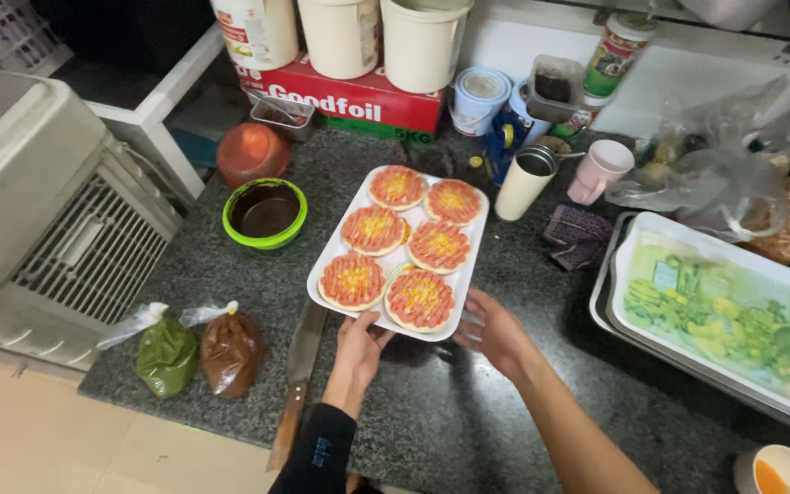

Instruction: The person organizes various food ingredients by moving containers between a refrigerator and a food preparation station, and places a bowl inside a microwave.

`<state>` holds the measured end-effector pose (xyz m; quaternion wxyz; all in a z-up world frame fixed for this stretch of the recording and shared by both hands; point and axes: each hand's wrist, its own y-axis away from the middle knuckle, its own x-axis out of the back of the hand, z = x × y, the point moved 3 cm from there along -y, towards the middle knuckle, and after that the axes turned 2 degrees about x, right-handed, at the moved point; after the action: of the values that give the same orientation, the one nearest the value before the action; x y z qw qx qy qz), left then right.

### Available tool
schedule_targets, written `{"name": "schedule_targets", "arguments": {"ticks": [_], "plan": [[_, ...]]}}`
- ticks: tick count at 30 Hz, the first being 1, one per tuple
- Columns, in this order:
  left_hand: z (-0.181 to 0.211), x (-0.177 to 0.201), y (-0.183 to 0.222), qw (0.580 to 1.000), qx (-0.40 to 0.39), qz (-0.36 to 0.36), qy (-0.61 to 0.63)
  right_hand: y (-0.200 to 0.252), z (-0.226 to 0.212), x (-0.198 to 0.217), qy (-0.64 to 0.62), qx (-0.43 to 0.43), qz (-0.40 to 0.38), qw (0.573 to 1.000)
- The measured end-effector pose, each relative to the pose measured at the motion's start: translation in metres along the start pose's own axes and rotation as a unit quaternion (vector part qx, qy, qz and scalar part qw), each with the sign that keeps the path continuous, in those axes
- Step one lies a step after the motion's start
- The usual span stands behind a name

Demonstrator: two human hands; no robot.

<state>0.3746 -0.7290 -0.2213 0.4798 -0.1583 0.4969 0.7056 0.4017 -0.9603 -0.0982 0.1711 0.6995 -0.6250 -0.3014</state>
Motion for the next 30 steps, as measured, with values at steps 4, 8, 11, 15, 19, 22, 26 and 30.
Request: {"name": "schedule_targets", "arguments": {"ticks": [4,8,11,15,19,22,26,30], "plan": [[-0.023,-0.001,-0.028,0.999,0.009,0.000,0.041,0.017,0.007,0.014,0.003,-0.025,0.017,1.000],[-0.037,-0.007,-0.062,0.999,0.012,-0.004,0.049,0.025,0.004,0.023,0.024,-0.023,0.040,0.999],[-0.052,-0.002,-0.083,0.998,0.042,0.011,0.052,0.022,-0.003,0.022,0.041,-0.008,0.057,0.997],[-0.061,0.010,-0.100,0.995,0.074,-0.023,-0.062,0.011,-0.014,0.009,0.031,0.032,0.055,0.998],[-0.043,0.018,-0.078,0.967,0.136,-0.097,-0.192,-0.006,-0.027,-0.024,0.034,0.051,0.037,0.997],[-0.005,0.017,-0.042,0.942,0.175,-0.107,-0.266,-0.020,-0.031,-0.065,0.030,0.043,0.026,0.998],[0.066,0.027,-0.030,0.918,0.119,-0.036,-0.378,-0.037,-0.034,-0.115,0.039,0.034,-0.024,0.998],[0.189,0.074,-0.058,0.890,-0.259,0.028,-0.373,-0.060,-0.030,-0.153,0.054,0.026,-0.043,0.997]]}}
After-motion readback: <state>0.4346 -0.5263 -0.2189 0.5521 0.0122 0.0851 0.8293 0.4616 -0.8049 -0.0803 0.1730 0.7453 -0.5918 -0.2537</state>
